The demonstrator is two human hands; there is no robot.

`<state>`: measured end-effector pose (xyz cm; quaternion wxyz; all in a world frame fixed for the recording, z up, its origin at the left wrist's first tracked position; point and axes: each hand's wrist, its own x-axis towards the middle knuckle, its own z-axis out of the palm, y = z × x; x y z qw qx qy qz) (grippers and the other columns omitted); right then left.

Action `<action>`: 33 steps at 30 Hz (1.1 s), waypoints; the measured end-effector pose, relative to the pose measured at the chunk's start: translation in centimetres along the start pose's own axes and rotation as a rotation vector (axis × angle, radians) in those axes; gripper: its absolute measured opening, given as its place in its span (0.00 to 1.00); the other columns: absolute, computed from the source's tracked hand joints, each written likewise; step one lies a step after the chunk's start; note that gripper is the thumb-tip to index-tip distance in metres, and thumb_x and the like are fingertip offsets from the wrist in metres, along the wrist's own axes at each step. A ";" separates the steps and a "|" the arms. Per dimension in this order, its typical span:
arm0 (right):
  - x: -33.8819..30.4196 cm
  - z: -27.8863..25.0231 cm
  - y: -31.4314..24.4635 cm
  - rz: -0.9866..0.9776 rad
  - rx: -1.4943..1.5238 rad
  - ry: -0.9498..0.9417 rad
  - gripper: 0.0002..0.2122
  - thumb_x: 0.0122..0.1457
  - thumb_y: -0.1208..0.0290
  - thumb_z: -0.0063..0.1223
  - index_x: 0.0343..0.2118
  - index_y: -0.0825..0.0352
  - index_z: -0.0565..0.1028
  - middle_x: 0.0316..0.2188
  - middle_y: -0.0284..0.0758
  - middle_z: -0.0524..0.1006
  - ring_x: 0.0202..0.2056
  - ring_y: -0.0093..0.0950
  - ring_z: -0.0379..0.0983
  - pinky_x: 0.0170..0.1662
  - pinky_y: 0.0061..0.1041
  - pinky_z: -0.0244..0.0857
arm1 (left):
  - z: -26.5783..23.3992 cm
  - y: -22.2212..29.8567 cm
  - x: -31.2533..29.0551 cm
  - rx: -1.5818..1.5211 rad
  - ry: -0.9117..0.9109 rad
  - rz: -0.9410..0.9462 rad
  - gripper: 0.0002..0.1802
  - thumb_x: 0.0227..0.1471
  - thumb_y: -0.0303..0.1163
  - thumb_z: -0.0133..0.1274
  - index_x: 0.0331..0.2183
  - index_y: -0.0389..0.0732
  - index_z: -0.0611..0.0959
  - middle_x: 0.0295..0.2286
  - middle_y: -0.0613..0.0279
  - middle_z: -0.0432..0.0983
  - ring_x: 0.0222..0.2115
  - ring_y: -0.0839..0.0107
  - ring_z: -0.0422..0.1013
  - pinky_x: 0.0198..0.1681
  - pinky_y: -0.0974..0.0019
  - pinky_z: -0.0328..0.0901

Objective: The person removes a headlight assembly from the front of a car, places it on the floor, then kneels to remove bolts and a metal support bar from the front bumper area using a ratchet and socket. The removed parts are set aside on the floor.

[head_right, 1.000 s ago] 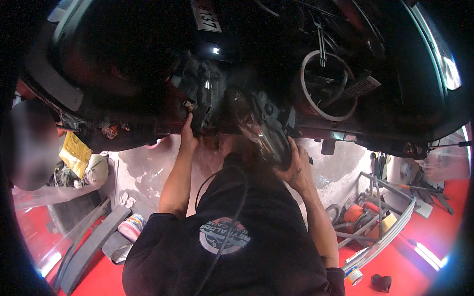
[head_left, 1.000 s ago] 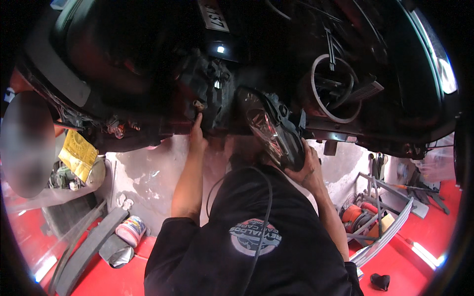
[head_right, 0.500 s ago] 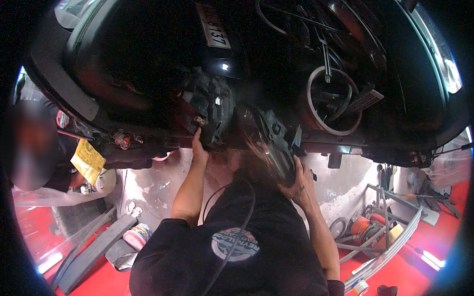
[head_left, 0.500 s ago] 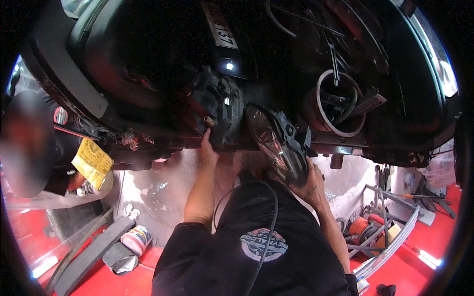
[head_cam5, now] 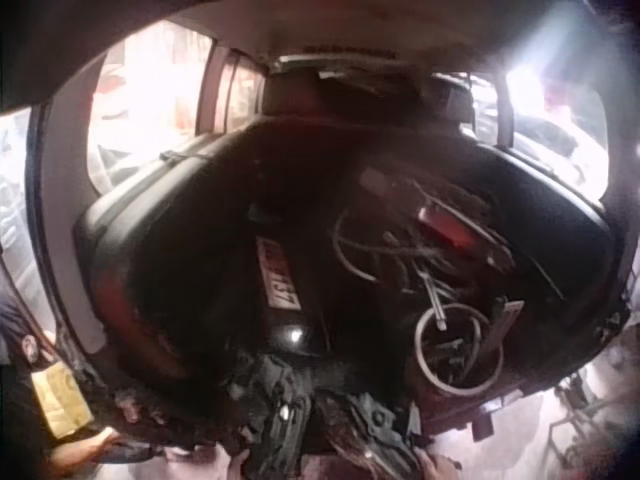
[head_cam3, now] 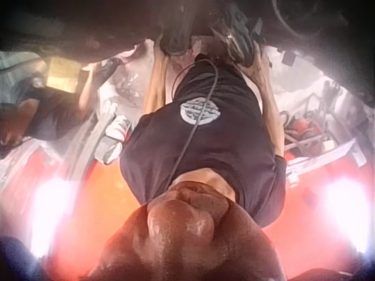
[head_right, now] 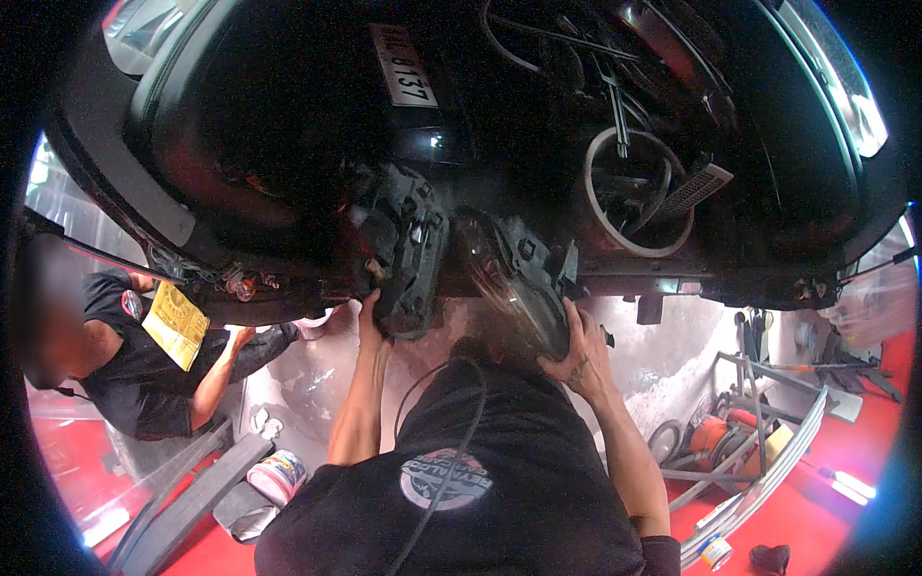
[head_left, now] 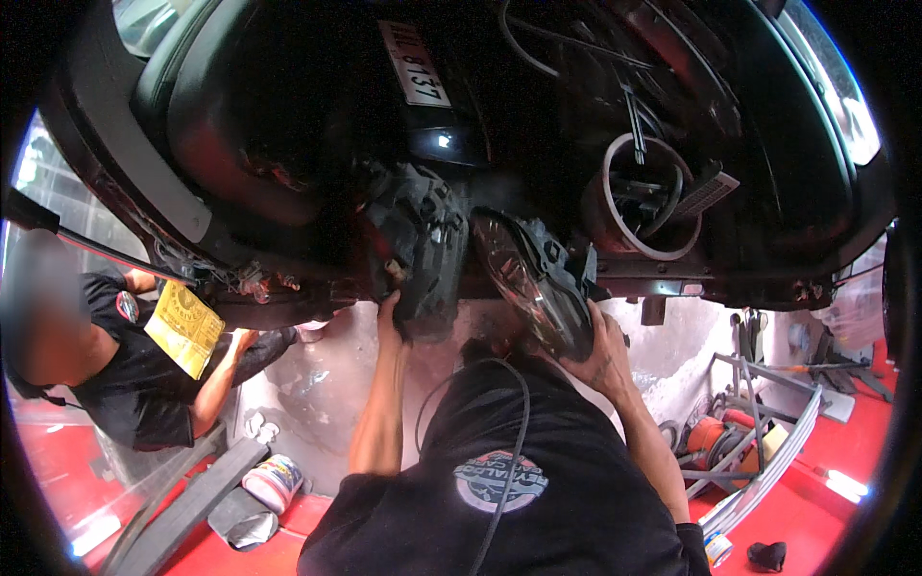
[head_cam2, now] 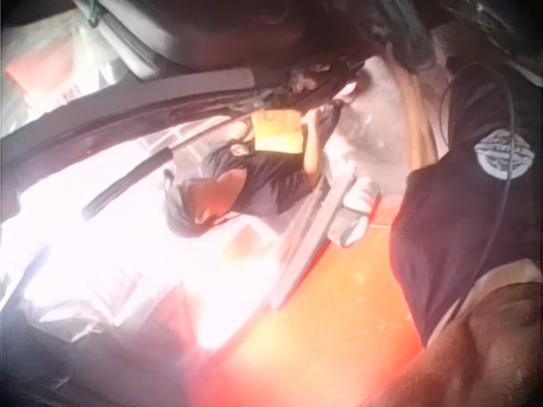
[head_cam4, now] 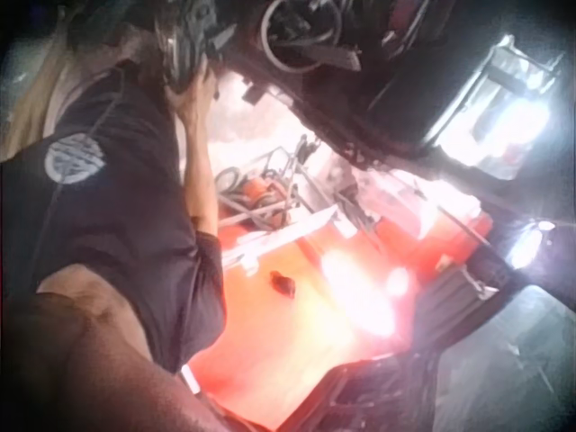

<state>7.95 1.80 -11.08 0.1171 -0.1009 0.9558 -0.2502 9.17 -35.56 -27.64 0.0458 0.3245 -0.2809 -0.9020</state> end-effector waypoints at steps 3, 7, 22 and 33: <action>-0.2 0.4 0.0 0.021 0.007 -0.001 0.50 0.37 0.62 0.70 0.65 0.64 0.55 0.53 0.52 0.65 0.54 0.52 0.63 0.57 0.45 0.58 | -0.7 0.2 -3.7 -0.015 -0.010 -0.088 0.26 0.56 0.36 0.52 0.54 0.36 0.72 0.50 0.52 0.74 0.50 0.57 0.72 0.56 0.56 0.65; -0.6 0.9 -0.1 -0.008 0.015 0.027 0.50 0.37 0.62 0.70 0.65 0.64 0.55 0.53 0.52 0.65 0.53 0.52 0.63 0.57 0.44 0.59 | -1.9 0.5 -6.9 0.003 0.039 -0.132 0.27 0.56 0.38 0.51 0.54 0.35 0.71 0.50 0.50 0.74 0.50 0.56 0.71 0.57 0.54 0.64; -0.3 1.1 -2.1 -0.017 0.015 0.061 0.48 0.38 0.65 0.70 0.65 0.63 0.56 0.53 0.53 0.65 0.53 0.52 0.64 0.55 0.44 0.62 | -3.1 1.9 -7.6 0.069 0.099 -0.240 0.24 0.58 0.39 0.49 0.51 0.33 0.74 0.48 0.50 0.76 0.49 0.56 0.73 0.56 0.55 0.64; -2.3 -1.7 -3.9 -0.005 -0.045 0.017 0.46 0.38 0.64 0.71 0.64 0.60 0.59 0.53 0.53 0.66 0.53 0.52 0.64 0.55 0.44 0.62 | -2.3 1.4 -7.7 0.094 0.124 -0.196 0.23 0.58 0.36 0.48 0.51 0.33 0.74 0.48 0.49 0.76 0.49 0.56 0.72 0.57 0.56 0.64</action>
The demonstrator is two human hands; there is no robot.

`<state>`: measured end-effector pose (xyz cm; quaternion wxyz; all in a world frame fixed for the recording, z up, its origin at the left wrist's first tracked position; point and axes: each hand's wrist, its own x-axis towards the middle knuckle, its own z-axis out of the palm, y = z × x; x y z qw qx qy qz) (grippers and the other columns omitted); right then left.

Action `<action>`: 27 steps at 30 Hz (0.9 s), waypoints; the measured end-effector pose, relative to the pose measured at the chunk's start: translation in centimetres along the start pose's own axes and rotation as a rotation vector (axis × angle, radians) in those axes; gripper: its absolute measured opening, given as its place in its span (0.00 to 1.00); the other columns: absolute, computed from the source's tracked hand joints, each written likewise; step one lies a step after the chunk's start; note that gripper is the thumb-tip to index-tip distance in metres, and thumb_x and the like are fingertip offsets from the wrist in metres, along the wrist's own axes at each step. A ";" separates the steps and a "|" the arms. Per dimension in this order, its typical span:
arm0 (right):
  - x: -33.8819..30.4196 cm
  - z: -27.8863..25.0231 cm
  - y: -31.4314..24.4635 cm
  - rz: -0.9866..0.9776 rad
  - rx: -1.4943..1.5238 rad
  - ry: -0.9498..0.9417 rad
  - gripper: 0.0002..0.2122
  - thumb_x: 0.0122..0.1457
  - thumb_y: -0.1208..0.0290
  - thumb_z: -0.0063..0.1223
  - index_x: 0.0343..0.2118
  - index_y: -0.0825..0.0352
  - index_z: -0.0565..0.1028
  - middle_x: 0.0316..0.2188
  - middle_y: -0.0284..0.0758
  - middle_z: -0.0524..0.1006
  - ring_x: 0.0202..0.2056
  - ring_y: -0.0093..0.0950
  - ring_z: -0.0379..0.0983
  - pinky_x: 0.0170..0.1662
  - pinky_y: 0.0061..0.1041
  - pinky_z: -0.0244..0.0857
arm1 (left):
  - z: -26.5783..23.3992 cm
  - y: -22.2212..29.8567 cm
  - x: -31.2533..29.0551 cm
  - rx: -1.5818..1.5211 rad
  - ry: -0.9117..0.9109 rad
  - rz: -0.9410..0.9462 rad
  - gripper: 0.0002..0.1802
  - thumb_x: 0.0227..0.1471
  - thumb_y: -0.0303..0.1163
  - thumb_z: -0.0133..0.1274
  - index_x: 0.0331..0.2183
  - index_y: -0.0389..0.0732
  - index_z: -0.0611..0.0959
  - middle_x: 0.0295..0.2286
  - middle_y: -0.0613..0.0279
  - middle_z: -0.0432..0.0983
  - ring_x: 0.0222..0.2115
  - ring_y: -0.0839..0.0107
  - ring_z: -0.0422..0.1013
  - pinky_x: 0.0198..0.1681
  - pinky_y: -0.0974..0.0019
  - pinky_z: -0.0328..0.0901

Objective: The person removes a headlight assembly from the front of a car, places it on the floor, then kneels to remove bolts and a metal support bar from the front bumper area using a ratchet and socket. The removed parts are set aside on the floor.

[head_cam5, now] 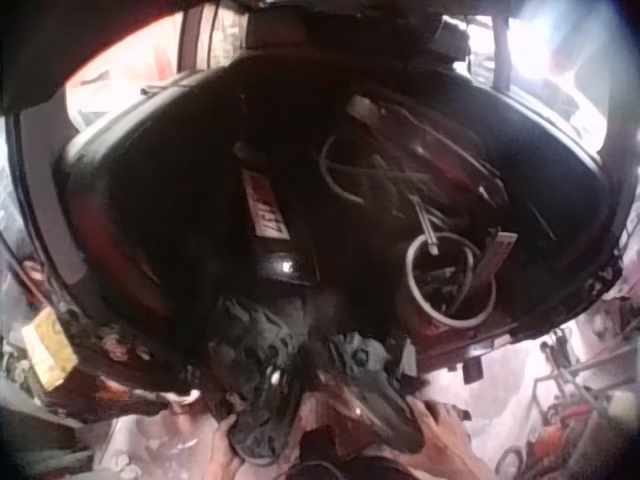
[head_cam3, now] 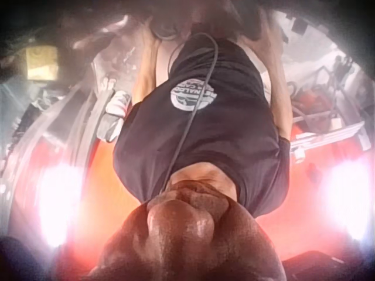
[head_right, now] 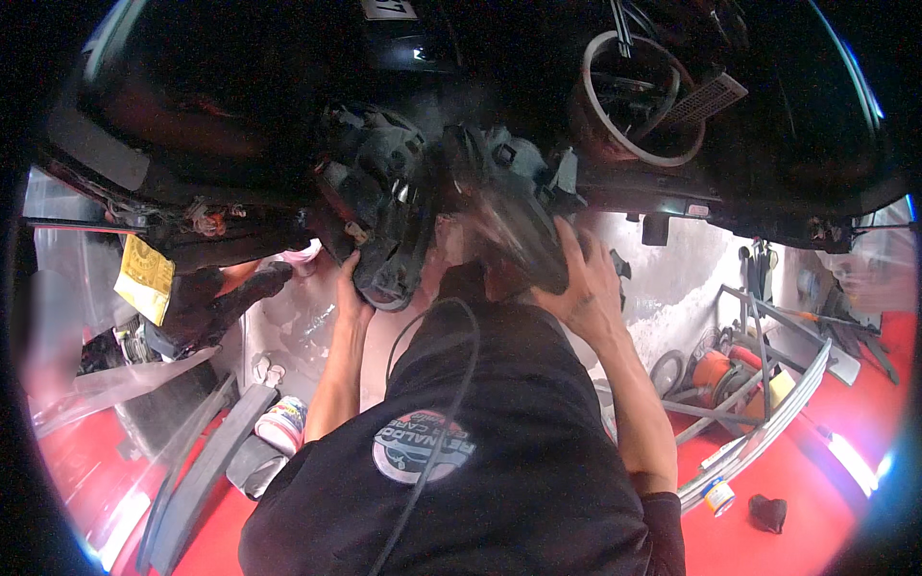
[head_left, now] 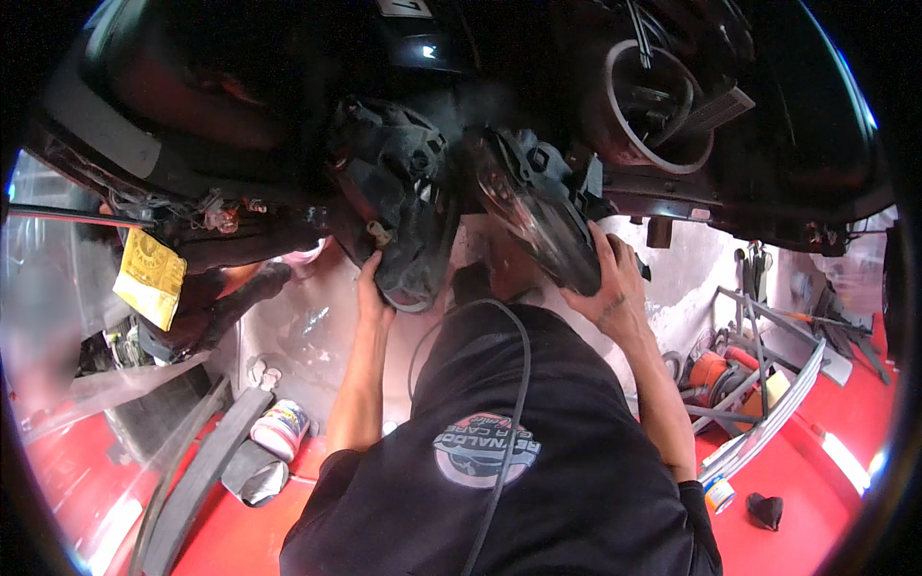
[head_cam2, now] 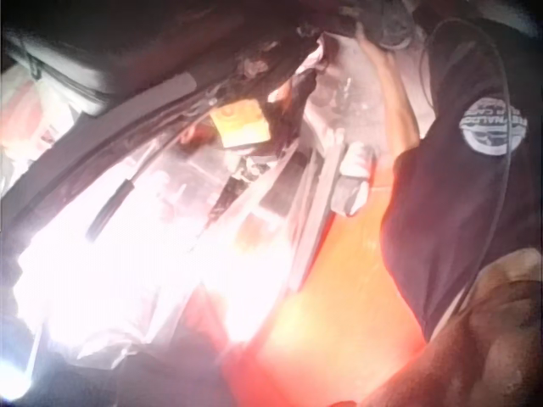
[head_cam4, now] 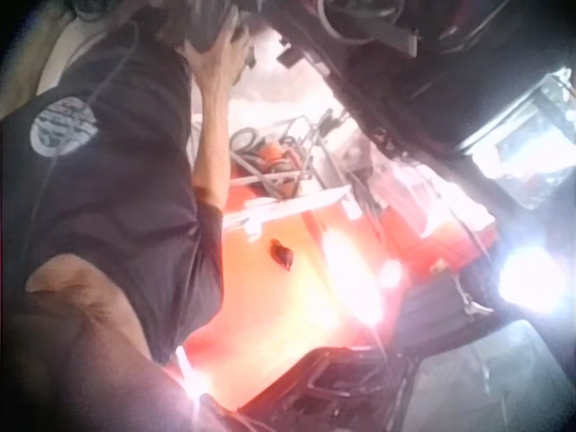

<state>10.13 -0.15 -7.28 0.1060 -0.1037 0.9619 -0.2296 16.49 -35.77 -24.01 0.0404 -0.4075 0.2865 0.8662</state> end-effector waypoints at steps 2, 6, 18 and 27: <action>-1.9 -1.4 0.1 0.036 -0.016 -0.050 0.46 0.38 0.64 0.71 0.64 0.59 0.60 0.53 0.53 0.66 0.53 0.52 0.64 0.55 0.44 0.62 | -1.2 -0.6 0.9 -0.013 -0.030 0.003 0.22 0.58 0.36 0.49 0.51 0.33 0.74 0.48 0.50 0.76 0.49 0.57 0.72 0.57 0.56 0.64; -6.4 -3.1 1.4 0.086 -0.060 -0.113 0.45 0.39 0.65 0.71 0.64 0.59 0.60 0.53 0.53 0.66 0.53 0.51 0.65 0.54 0.45 0.62 | -0.6 -1.2 0.7 -0.002 -0.022 0.011 0.23 0.58 0.36 0.49 0.52 0.34 0.73 0.48 0.51 0.76 0.49 0.57 0.72 0.57 0.55 0.64; -17.0 -1.5 7.7 0.359 -0.078 -0.214 0.48 0.38 0.65 0.73 0.65 0.58 0.57 0.50 0.50 0.69 0.51 0.50 0.66 0.53 0.44 0.63 | 0.0 -2.2 0.4 0.026 -0.051 0.005 0.24 0.59 0.37 0.49 0.53 0.34 0.72 0.50 0.52 0.74 0.51 0.56 0.71 0.58 0.54 0.62; -24.3 6.6 15.2 0.666 0.006 -0.204 0.51 0.37 0.65 0.73 0.66 0.59 0.54 0.43 0.55 0.72 0.46 0.53 0.69 0.50 0.46 0.65 | 0.8 -2.8 0.2 0.117 0.015 0.085 0.24 0.59 0.35 0.49 0.55 0.34 0.71 0.52 0.52 0.73 0.52 0.56 0.69 0.58 0.55 0.62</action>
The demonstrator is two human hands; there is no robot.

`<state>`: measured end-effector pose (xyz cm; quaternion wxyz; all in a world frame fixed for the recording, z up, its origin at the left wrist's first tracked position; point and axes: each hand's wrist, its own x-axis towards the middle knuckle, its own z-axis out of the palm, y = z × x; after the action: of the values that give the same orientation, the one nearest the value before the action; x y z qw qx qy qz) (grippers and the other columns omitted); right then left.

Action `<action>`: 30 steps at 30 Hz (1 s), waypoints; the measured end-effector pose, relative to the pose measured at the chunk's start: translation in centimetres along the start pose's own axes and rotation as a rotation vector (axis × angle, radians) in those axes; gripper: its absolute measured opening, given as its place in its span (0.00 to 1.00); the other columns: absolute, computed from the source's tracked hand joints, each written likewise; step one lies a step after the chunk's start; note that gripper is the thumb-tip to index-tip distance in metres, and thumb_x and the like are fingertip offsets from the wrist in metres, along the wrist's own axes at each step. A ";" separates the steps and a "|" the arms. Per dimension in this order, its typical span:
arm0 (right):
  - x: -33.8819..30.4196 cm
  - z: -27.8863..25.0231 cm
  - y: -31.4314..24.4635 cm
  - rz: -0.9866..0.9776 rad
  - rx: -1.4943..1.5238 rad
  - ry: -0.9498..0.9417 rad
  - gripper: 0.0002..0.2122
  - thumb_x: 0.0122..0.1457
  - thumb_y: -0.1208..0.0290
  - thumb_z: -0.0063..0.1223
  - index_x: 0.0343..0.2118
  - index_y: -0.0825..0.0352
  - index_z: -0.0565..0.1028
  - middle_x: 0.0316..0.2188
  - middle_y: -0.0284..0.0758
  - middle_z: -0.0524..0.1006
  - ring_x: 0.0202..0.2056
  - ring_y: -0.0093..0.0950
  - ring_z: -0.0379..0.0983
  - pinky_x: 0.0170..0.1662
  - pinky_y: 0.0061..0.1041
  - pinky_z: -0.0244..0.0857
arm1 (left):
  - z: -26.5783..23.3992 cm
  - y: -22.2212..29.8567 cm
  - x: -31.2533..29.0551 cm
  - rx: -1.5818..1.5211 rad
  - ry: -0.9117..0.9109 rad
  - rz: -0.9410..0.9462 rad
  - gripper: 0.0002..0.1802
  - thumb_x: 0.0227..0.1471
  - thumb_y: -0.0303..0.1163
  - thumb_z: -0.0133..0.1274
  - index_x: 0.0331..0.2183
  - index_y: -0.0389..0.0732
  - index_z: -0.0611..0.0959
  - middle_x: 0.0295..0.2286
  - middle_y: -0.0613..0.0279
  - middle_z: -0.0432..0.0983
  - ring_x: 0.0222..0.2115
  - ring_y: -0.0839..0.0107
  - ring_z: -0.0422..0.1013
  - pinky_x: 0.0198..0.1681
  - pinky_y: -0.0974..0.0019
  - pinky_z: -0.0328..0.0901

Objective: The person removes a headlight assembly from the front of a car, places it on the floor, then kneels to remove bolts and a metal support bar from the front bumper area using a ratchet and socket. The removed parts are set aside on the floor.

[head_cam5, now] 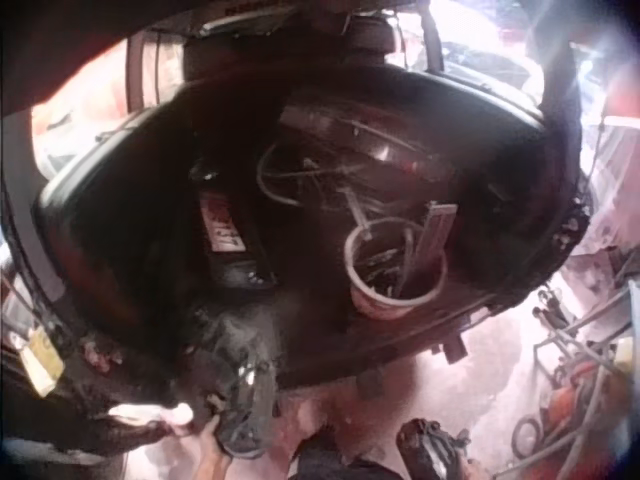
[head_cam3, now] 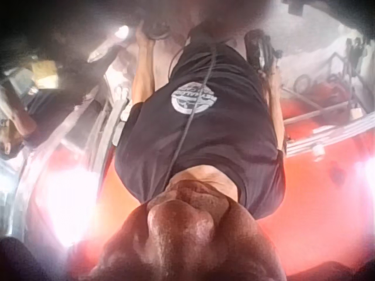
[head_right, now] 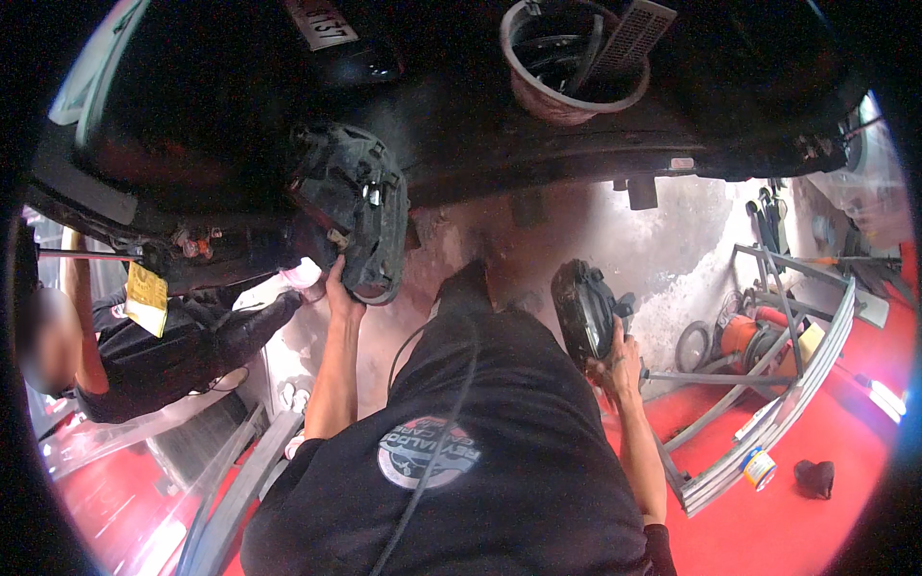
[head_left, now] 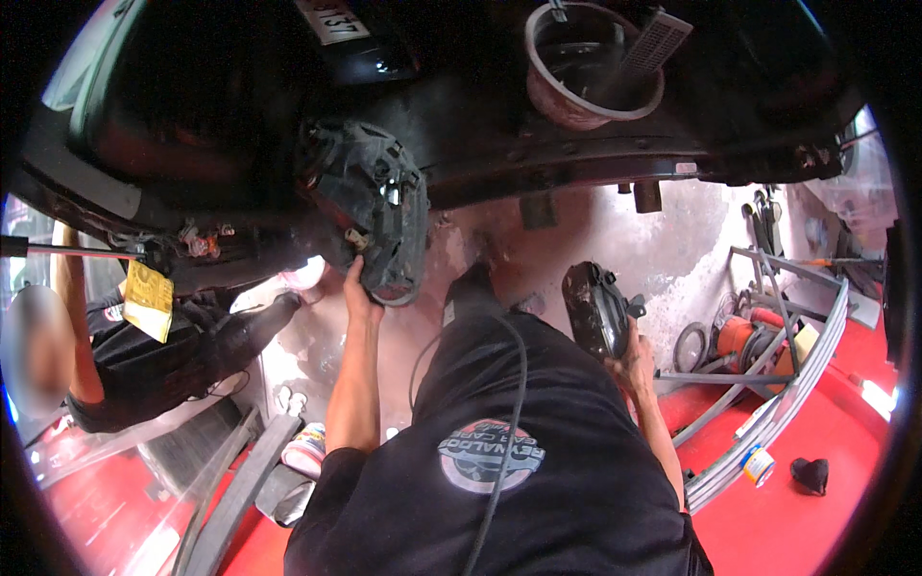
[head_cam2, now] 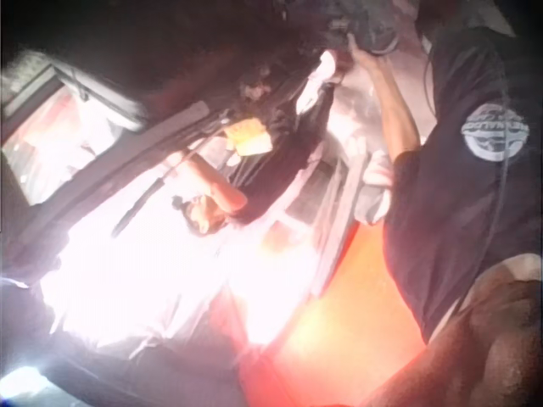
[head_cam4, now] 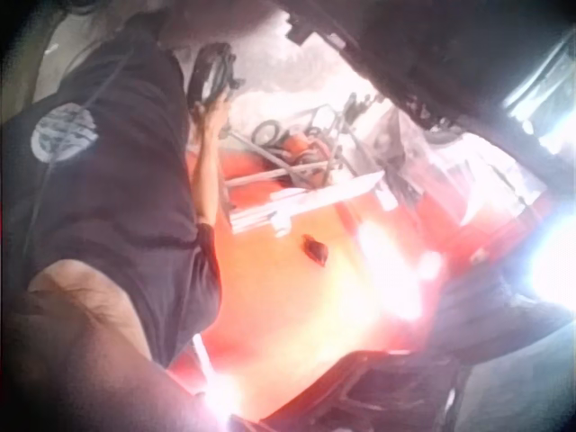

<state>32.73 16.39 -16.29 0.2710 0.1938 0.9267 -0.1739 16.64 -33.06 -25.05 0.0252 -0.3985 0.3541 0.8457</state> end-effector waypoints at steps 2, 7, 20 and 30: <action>0.3 1.9 2.1 0.063 0.024 -0.028 0.51 0.37 0.64 0.73 0.67 0.59 0.53 0.42 0.56 0.72 0.46 0.54 0.70 0.49 0.46 0.66 | -0.6 -0.2 0.4 0.024 -0.040 0.075 0.24 0.59 0.34 0.50 0.54 0.34 0.71 0.51 0.52 0.73 0.52 0.57 0.69 0.58 0.55 0.62; 0.4 6.4 7.5 0.228 0.068 -0.061 0.53 0.38 0.61 0.75 0.67 0.58 0.51 0.42 0.57 0.73 0.47 0.55 0.70 0.50 0.47 0.66 | -2.4 0.4 1.0 0.060 -0.073 0.050 0.25 0.54 0.31 0.52 0.53 0.32 0.71 0.48 0.51 0.75 0.48 0.56 0.72 0.55 0.54 0.66; -1.3 15.2 15.3 0.383 0.207 -0.151 0.56 0.38 0.56 0.74 0.68 0.61 0.47 0.48 0.57 0.74 0.50 0.53 0.72 0.51 0.45 0.67 | 1.6 -2.7 -13.4 0.315 -0.119 -0.002 0.26 0.51 0.34 0.55 0.51 0.33 0.73 0.44 0.51 0.77 0.44 0.59 0.75 0.51 0.58 0.67; -3.3 18.1 18.6 0.402 0.150 -0.088 0.56 0.38 0.54 0.73 0.68 0.61 0.48 0.49 0.60 0.72 0.51 0.54 0.71 0.54 0.43 0.66 | 4.2 -3.5 -16.8 0.841 -0.170 0.257 0.41 0.40 0.30 0.63 0.56 0.29 0.67 0.48 0.50 0.72 0.47 0.61 0.69 0.53 0.62 0.62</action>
<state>51.62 23.88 -32.81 0.3253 0.3865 0.8411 -0.1931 26.47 -23.79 -13.60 0.1086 -0.2353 0.7105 0.6542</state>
